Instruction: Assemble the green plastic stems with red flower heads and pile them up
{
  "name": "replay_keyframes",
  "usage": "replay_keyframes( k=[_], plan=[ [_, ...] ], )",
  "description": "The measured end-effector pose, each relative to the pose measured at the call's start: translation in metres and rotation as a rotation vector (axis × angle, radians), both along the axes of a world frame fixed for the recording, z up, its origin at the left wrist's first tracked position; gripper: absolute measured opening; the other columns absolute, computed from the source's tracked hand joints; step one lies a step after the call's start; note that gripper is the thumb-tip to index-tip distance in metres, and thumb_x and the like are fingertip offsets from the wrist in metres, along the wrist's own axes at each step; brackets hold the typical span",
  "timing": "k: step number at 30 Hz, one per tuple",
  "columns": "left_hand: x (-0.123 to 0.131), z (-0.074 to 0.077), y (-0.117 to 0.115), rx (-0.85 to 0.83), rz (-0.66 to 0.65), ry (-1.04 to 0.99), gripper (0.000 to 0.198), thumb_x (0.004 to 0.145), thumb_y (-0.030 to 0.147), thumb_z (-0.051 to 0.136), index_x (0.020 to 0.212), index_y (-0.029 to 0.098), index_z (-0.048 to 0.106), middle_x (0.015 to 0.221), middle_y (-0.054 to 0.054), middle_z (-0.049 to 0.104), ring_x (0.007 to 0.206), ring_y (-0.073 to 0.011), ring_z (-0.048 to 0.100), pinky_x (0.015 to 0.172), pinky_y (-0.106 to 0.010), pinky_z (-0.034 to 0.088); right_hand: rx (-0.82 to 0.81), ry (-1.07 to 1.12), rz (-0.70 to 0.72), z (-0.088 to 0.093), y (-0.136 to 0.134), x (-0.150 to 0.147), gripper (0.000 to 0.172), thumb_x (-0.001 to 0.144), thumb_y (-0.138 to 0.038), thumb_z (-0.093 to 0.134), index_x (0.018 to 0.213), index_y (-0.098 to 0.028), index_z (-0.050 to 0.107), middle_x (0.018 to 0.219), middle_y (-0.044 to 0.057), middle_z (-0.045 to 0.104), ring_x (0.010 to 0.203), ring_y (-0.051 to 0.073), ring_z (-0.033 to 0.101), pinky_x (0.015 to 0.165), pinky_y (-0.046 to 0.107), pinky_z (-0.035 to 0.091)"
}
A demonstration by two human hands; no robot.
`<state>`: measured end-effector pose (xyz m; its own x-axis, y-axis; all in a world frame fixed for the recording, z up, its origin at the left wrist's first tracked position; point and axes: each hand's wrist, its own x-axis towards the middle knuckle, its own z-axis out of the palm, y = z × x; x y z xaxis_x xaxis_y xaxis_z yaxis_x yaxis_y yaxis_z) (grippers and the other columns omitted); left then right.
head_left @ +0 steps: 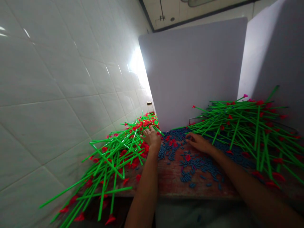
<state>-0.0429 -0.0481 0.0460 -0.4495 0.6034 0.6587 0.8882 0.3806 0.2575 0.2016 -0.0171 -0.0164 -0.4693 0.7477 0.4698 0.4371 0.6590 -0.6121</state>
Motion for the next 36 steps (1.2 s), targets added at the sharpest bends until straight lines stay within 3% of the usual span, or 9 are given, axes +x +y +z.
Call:
replay_keyframes(
  k=[3, 8, 10, 16, 20, 24, 30, 33, 36],
  plan=[
    [-0.016, -0.001, -0.001, -0.107, 0.013, -0.101, 0.045, 0.077, 0.022, 0.054, 0.121, 0.018, 0.054, 0.116, -0.019, 0.057, 0.117, -0.0355, 0.044, 0.095, -0.057, 0.03, 0.006, -0.006, 0.001, 0.001, -0.001, 0.0, 0.023, 0.087, -0.031, 0.05, 0.104, -0.017, 0.058, 0.078, 0.002, 0.061, 0.069, 0.014, 0.056, 0.061, 0.023, 0.037],
    [-0.033, 0.003, 0.004, -0.144, -0.132, -0.244, 0.024, 0.071, 0.012, 0.053, 0.088, 0.018, 0.069, 0.088, -0.012, 0.069, 0.099, -0.0302, 0.058, 0.093, -0.048, 0.035, -0.002, -0.021, -0.007, 0.006, -0.003, 0.0, 0.024, 0.087, -0.032, 0.051, 0.104, -0.018, 0.058, 0.079, 0.002, 0.062, 0.069, 0.013, 0.055, 0.06, 0.022, 0.036],
    [-0.032, 0.007, 0.007, -0.062, -0.232, -0.234, 0.024, 0.071, 0.011, 0.052, 0.086, 0.018, 0.07, 0.085, -0.01, 0.07, 0.093, -0.027, 0.061, 0.091, -0.043, 0.039, -0.011, -0.03, -0.012, 0.008, -0.004, -0.001, 0.023, 0.087, -0.032, 0.051, 0.104, -0.018, 0.058, 0.077, 0.001, 0.062, 0.068, 0.013, 0.055, 0.06, 0.022, 0.036],
    [0.001, 0.025, 0.003, 0.362, -0.7, -0.048, 0.042, 0.084, 0.015, 0.039, 0.123, 0.018, 0.055, 0.101, -0.009, 0.065, 0.094, -0.019, 0.059, 0.086, -0.033, 0.045, -0.006, -0.023, -0.015, 0.011, -0.006, -0.001, 0.022, 0.088, -0.032, 0.051, 0.104, -0.018, 0.059, 0.08, 0.002, 0.063, 0.071, 0.013, 0.057, 0.059, 0.021, 0.036],
    [0.033, 0.036, -0.012, 0.531, -0.917, -0.02, 0.035, 0.09, 0.021, 0.038, 0.122, 0.019, 0.053, 0.1, -0.007, 0.062, 0.096, -0.0166, 0.057, 0.091, -0.032, 0.043, 0.012, -0.036, -0.051, 0.011, -0.005, -0.001, 0.02, 0.087, -0.032, 0.052, 0.1, -0.019, 0.06, 0.078, 0.001, 0.062, 0.07, 0.013, 0.056, 0.059, 0.021, 0.034],
    [0.052, 0.041, -0.025, 0.706, -1.005, -0.276, 0.024, 0.089, 0.027, 0.045, 0.11, 0.019, 0.055, 0.09, -0.004, 0.06, 0.083, -0.0133, 0.057, 0.079, -0.027, 0.046, -0.005, -0.028, -0.078, 0.014, -0.006, -0.001, 0.025, 0.088, -0.033, 0.05, 0.108, -0.02, 0.056, 0.074, 0.001, 0.061, 0.068, 0.014, 0.056, 0.059, 0.022, 0.035],
    [0.046, 0.046, -0.013, 0.978, -1.115, -0.822, 0.017, 0.08, 0.027, 0.053, 0.094, 0.019, 0.048, 0.063, 0.005, 0.048, 0.057, -0.0077, 0.05, 0.055, -0.019, 0.041, -0.008, 0.08, -0.238, 0.017, -0.003, 0.002, 0.059, 0.086, -0.034, 0.053, 0.137, -0.017, 0.029, 0.084, 0.004, 0.061, 0.077, 0.017, 0.057, 0.069, 0.025, 0.04],
    [0.032, 0.043, 0.001, 0.976, -1.126, -1.088, 0.019, 0.071, 0.024, 0.056, 0.086, 0.02, 0.045, 0.055, 0.009, 0.039, 0.049, -0.0065, 0.045, 0.049, -0.017, 0.035, -0.018, 0.169, -0.261, 0.016, 0.003, 0.002, 0.067, 0.085, -0.037, 0.054, 0.141, -0.017, 0.022, 0.087, 0.004, 0.06, 0.078, 0.017, 0.057, 0.071, 0.027, 0.04],
    [0.016, 0.032, 0.014, 0.876, -1.098, -1.3, 0.021, 0.063, 0.022, 0.056, 0.079, 0.02, 0.042, 0.051, 0.01, 0.035, 0.046, -0.0066, 0.042, 0.047, -0.017, 0.032, -0.036, 0.305, -0.196, 0.015, 0.009, 0.0, 0.063, 0.083, -0.04, 0.056, 0.136, -0.018, 0.031, 0.086, 0.002, 0.059, 0.073, 0.015, 0.055, 0.068, 0.025, 0.041]
  ],
)
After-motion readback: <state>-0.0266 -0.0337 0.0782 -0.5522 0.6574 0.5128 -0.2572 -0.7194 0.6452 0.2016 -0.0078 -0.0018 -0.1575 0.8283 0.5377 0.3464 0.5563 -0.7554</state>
